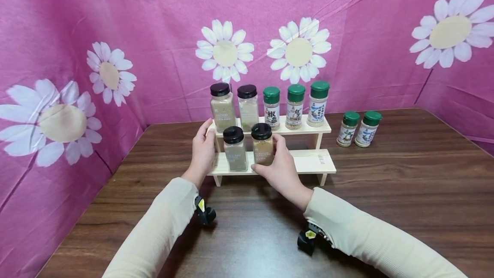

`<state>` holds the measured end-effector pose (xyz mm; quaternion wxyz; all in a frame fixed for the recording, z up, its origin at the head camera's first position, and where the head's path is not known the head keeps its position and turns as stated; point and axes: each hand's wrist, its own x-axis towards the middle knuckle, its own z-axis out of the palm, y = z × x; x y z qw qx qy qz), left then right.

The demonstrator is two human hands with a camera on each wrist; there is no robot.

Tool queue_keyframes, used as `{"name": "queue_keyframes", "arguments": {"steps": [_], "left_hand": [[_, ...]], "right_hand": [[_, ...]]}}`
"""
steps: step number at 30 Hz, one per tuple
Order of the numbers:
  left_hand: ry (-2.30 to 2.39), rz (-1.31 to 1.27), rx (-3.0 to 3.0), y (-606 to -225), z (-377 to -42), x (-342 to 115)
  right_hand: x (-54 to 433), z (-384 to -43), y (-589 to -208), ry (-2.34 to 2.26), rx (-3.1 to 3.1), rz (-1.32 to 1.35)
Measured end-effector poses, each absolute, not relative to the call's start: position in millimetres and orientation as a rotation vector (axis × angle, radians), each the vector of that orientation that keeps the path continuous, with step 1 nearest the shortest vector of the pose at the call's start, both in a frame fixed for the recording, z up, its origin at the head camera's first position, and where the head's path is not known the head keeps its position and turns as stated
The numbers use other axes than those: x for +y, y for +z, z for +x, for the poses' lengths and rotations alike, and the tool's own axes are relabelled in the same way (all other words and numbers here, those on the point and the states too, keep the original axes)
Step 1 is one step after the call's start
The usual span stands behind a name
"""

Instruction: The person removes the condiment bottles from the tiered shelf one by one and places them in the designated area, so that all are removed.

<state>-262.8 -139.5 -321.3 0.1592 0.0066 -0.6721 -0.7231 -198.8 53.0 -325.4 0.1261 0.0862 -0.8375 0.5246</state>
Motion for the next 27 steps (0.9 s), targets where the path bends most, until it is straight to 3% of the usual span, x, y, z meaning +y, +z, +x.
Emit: {"name": "queue_keyframes", "arguments": {"steps": [27], "left_hand": [[-2.073, 0.008, -1.89, -320.8, -261.5, -138.3]], "right_hand": [[54.1, -191.8, -333.1, 1.552, -2.211, 0.261]]}}
